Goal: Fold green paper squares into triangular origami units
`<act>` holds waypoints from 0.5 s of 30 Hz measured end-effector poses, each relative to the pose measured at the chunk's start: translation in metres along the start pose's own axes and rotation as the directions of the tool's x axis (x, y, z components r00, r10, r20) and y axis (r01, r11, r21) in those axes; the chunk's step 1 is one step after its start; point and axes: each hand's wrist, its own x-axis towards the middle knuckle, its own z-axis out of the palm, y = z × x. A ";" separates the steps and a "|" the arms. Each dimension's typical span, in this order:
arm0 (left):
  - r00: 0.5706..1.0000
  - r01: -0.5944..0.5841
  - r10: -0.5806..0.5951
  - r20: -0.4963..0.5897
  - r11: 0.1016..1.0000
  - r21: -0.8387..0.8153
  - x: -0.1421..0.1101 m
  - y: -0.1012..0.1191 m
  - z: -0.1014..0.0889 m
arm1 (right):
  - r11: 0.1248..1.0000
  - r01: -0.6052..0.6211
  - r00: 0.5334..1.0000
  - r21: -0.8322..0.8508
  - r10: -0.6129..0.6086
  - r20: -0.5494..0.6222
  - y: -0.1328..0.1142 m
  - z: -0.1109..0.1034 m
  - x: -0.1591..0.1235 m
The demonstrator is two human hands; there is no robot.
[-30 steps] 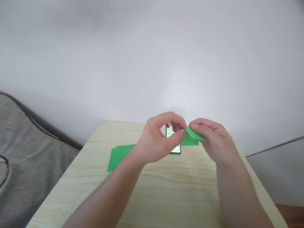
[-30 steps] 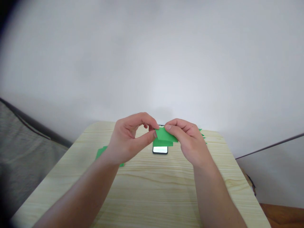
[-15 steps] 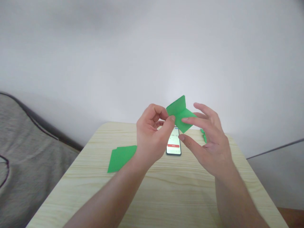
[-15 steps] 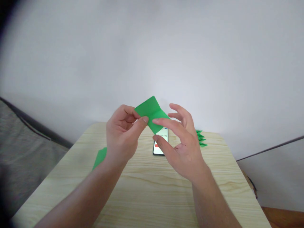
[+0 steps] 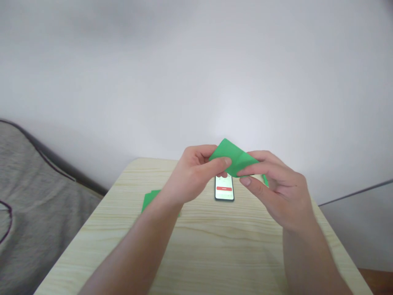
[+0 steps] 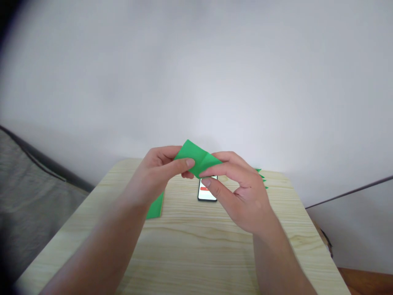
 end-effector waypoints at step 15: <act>0.998 0.001 -0.002 0.067 1.000 0.006 -0.005 0.003 0.008 | 0.956 -0.206 0.970 0.210 0.228 -0.085 -0.001 0.003 0.000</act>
